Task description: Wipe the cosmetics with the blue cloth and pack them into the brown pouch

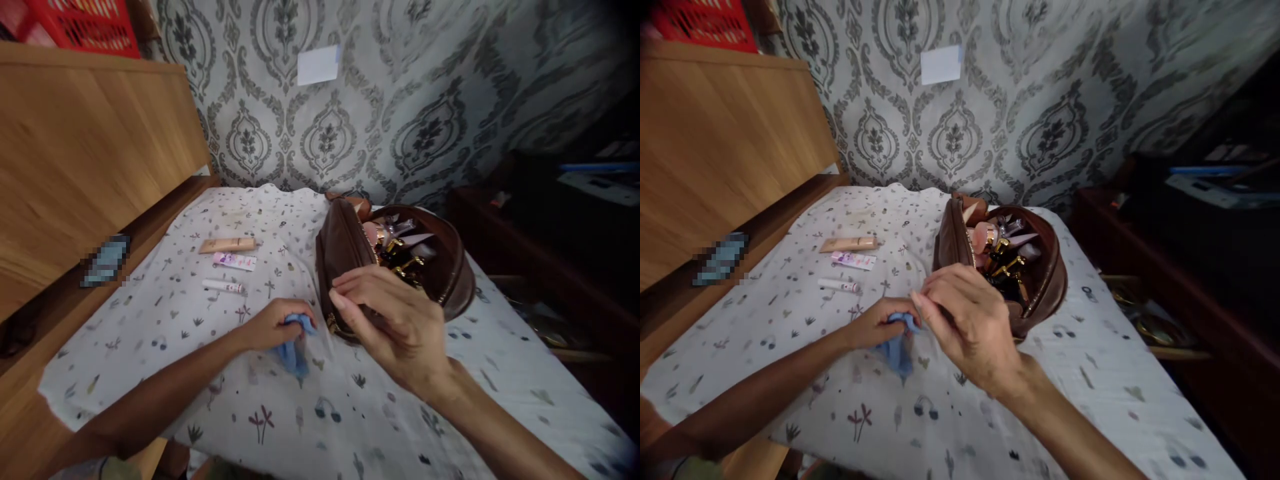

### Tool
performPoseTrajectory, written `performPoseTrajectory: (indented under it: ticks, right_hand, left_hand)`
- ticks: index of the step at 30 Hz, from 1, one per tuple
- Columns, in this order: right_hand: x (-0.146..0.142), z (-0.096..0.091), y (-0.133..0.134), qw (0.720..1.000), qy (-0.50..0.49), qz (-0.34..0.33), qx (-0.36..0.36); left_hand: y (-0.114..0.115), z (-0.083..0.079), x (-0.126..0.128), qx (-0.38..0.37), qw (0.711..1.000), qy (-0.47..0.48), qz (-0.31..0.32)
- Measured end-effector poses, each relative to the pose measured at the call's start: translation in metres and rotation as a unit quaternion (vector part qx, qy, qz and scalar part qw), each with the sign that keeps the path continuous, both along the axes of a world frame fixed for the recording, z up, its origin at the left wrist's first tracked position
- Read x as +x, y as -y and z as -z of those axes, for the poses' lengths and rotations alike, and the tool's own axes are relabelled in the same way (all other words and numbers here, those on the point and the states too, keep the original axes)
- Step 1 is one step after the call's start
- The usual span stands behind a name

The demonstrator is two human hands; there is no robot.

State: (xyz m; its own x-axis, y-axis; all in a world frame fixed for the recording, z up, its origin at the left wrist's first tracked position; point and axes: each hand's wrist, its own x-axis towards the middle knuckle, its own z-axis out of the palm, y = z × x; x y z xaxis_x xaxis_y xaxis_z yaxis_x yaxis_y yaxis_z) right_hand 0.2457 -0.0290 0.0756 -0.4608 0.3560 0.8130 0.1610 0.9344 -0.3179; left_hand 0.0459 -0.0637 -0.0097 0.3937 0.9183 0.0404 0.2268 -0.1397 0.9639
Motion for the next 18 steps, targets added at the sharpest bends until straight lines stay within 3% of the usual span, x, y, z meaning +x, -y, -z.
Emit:
performPoseTrajectory:
  ticks: [4,8,14,18]
  right_hand:
    - [-0.026,0.025,0.006,0.998,0.0,-0.031,-0.059]
    - [-0.047,0.056,0.003,0.981,0.081,-0.022,-0.175]
    - [-0.069,0.082,0.005,0.939,0.146,-0.042,-0.308]
    - [-0.077,0.087,0.014,0.92,0.134,-0.046,-0.365]
  left_hand:
    - [-0.014,-0.019,-0.03,0.11,0.982,-0.103,-0.116]
    - [-0.015,-0.029,-0.079,0.145,0.937,-0.248,-0.199]
    - [0.024,-0.005,-0.138,0.19,0.869,-0.441,-0.117]
    - [0.038,0.0,-0.141,0.203,0.848,-0.465,-0.155]
